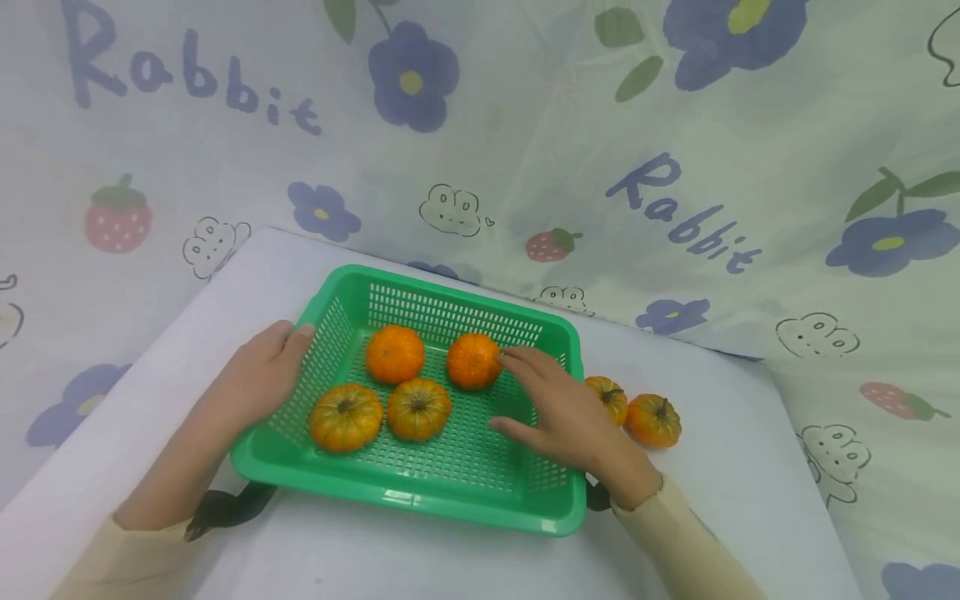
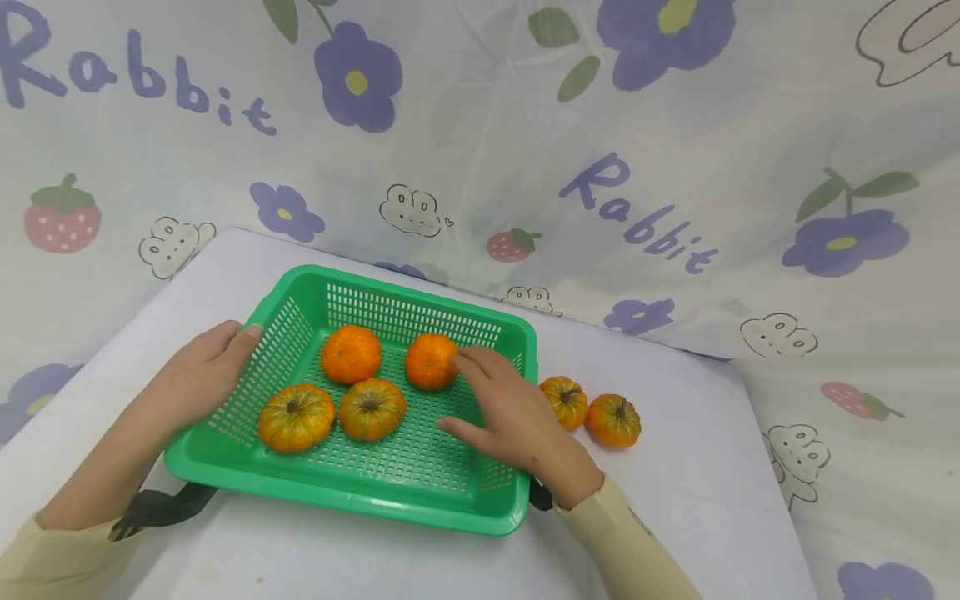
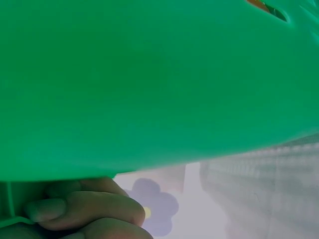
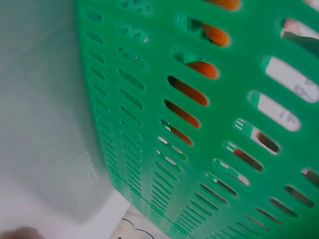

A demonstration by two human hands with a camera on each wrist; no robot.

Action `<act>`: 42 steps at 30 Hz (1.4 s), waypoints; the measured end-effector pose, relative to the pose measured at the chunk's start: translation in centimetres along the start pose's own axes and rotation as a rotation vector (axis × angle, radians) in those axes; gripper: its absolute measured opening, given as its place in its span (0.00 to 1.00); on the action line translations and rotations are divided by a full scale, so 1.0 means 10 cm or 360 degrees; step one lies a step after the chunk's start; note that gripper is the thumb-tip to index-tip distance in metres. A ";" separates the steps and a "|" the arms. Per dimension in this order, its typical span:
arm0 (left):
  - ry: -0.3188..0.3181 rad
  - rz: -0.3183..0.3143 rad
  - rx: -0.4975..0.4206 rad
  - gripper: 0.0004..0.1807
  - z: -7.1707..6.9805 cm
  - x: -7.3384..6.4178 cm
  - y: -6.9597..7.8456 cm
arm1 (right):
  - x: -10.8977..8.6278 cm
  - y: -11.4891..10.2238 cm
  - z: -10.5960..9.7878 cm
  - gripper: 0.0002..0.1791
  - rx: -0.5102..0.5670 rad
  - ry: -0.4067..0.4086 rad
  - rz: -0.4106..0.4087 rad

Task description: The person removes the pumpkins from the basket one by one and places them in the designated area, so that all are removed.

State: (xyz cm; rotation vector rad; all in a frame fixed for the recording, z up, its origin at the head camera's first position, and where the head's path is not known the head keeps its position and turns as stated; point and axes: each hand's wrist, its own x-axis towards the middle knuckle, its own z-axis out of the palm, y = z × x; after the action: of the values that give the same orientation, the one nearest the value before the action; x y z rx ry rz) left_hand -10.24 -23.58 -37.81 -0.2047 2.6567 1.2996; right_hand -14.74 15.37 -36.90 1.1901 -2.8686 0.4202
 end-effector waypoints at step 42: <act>-0.0017 -0.0023 0.0008 0.33 0.01 0.00 0.00 | 0.39 0.05 0.08 0.56 -0.0307 -0.0394 0.0025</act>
State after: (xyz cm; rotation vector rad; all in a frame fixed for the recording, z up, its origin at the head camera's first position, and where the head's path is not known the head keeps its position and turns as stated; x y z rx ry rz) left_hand -10.26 -23.50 -37.82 -0.2151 2.6447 1.2857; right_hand -17.80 12.78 -37.41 1.2663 -3.0352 -0.0076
